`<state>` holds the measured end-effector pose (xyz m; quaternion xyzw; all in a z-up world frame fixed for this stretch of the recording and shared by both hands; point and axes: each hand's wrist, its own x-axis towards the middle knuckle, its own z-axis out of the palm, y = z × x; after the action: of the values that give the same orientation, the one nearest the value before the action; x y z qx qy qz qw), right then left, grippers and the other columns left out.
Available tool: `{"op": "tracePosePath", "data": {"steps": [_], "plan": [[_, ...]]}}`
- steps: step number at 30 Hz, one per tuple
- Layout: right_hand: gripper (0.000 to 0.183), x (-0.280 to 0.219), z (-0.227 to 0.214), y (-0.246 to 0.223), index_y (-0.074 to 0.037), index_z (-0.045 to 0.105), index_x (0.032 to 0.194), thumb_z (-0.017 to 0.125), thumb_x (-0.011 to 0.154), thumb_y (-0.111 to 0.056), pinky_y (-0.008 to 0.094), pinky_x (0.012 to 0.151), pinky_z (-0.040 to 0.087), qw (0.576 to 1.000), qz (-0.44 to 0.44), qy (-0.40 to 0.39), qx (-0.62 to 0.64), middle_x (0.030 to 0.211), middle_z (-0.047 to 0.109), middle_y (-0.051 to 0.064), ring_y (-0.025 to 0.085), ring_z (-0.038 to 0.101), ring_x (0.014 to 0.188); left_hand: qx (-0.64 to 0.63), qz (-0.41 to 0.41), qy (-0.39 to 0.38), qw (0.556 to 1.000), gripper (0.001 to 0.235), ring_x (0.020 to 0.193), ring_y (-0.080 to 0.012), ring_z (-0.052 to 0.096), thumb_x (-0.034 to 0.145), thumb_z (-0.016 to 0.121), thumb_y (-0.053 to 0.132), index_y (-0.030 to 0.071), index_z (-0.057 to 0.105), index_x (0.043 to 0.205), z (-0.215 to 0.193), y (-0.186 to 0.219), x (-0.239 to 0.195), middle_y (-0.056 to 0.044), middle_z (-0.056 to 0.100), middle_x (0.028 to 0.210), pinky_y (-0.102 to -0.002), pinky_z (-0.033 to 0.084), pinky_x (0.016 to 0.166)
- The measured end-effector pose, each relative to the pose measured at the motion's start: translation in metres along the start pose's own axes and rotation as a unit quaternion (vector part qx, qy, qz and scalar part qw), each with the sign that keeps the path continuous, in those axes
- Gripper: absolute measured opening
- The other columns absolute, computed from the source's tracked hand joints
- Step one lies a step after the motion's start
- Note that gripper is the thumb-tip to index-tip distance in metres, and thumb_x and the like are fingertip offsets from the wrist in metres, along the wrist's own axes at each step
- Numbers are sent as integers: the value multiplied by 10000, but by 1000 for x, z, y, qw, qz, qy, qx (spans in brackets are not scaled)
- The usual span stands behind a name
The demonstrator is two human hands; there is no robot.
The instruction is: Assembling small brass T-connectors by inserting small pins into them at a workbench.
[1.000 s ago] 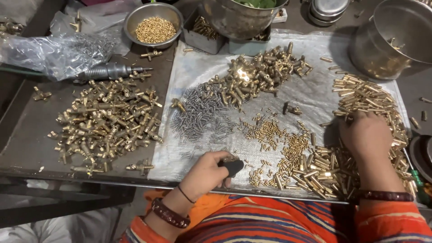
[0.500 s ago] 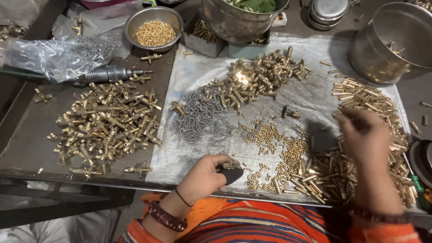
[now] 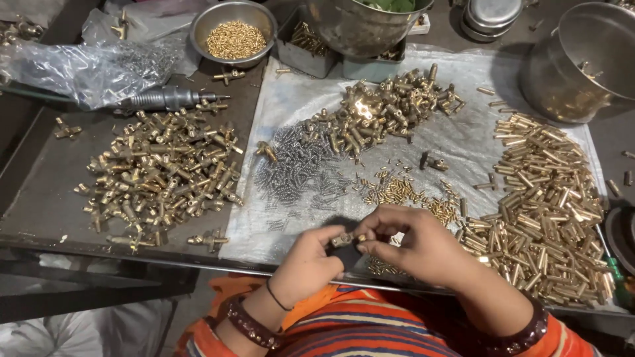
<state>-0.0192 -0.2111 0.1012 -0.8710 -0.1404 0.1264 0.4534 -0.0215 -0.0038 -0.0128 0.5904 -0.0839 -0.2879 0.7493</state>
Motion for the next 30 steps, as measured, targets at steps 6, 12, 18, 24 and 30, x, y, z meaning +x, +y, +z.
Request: {"op": "tracePosePath", "data": {"steps": [6,12,18,24,30], "plan": [[191,4,18,29,5,778,1014,765,844,-83,321,826,600,970,33,73,231,950,774,77,164,737,886,-13,13,-6,1000,440,650,-57,603,832,573,-99,-30,672,1255,-5,-2,6,-13,673,869,-221,480,545],[200,10,33,62,15,754,1047,742,866,-69,323,828,580,933,117,127,317,946,774,98,177,717,874,73,-35,-15,997,353,601,-87,592,826,570,-55,0,699,1150,-5,1,16,-22,645,756,-255,479,537],[180,9,36,64,25,755,1035,737,868,-40,315,841,569,931,125,106,325,961,770,87,159,704,894,120,2,-23,992,196,738,-45,607,865,675,25,20,744,1049,-4,9,14,8,690,829,-227,505,654],[198,2,28,42,12,754,1033,747,846,-55,311,837,577,976,66,111,178,972,780,69,156,720,902,40,21,-77,996,280,838,-36,635,845,656,-25,2,712,1118,-6,-2,18,31,706,925,-215,531,731],[209,-1,25,28,-7,755,1023,768,832,-92,294,884,569,994,-19,87,69,1006,784,65,150,735,964,22,28,-94,995,183,827,-25,622,912,698,39,-11,704,1088,-6,-1,14,43,694,914,-212,523,719]]}}
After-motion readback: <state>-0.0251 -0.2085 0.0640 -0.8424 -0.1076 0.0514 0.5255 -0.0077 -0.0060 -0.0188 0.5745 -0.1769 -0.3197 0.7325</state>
